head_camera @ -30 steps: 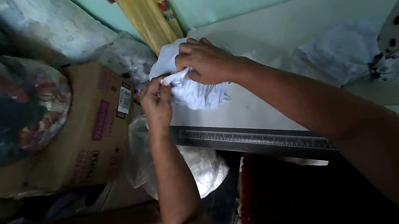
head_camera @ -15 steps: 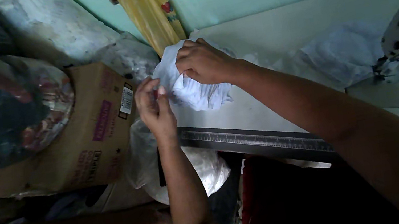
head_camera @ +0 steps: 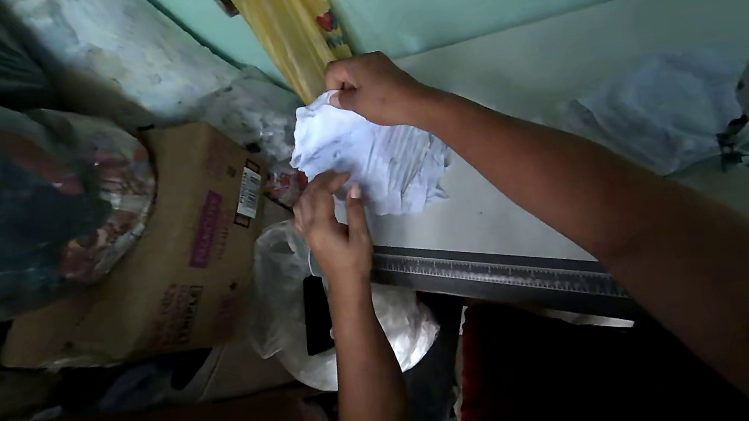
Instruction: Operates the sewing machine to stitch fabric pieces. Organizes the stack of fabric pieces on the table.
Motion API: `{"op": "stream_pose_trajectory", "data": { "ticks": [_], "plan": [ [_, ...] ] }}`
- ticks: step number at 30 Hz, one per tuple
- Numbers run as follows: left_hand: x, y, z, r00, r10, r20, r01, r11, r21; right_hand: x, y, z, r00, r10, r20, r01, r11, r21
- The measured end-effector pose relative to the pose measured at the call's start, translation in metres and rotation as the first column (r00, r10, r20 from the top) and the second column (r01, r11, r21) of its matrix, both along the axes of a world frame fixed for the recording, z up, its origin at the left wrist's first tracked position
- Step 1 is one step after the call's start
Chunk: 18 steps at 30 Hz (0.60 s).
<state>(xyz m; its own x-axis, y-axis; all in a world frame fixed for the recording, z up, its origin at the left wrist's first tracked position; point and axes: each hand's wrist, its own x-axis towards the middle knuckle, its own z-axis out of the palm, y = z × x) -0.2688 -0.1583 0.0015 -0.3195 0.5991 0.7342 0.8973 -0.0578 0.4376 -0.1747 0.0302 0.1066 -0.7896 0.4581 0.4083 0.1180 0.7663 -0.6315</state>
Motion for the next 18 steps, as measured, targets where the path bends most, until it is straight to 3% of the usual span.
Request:
{"op": "stream_pose_trajectory", "data": {
  "ticks": [4, 7, 11, 18],
  "plan": [
    [0.026, 0.012, 0.014, 0.969, -0.179, 0.173, 0.16, 0.98, 0.12, -0.001, 0.005, 0.006, 0.998, -0.014, -0.062, 0.011, 0.999, -0.051],
    [0.027, 0.016, 0.021, 0.992, -0.014, 0.125, 0.005, 0.997, 0.072, 0.0, 0.006, 0.005, 0.999, 0.0, -0.045, -0.004, 0.996, -0.093],
    [-0.008, 0.028, 0.022, 0.984, 0.155, 0.086, -0.165, 0.978, 0.131, 0.004, 0.008, -0.002, 0.999, 0.045, -0.004, -0.045, 0.992, -0.12],
    [-0.017, 0.043, 0.029, 0.972, 0.159, -0.172, -0.126, 0.974, 0.187, 0.01, 0.001, -0.003, 0.996, 0.076, 0.046, -0.066, 0.982, -0.178]
  ]
}}
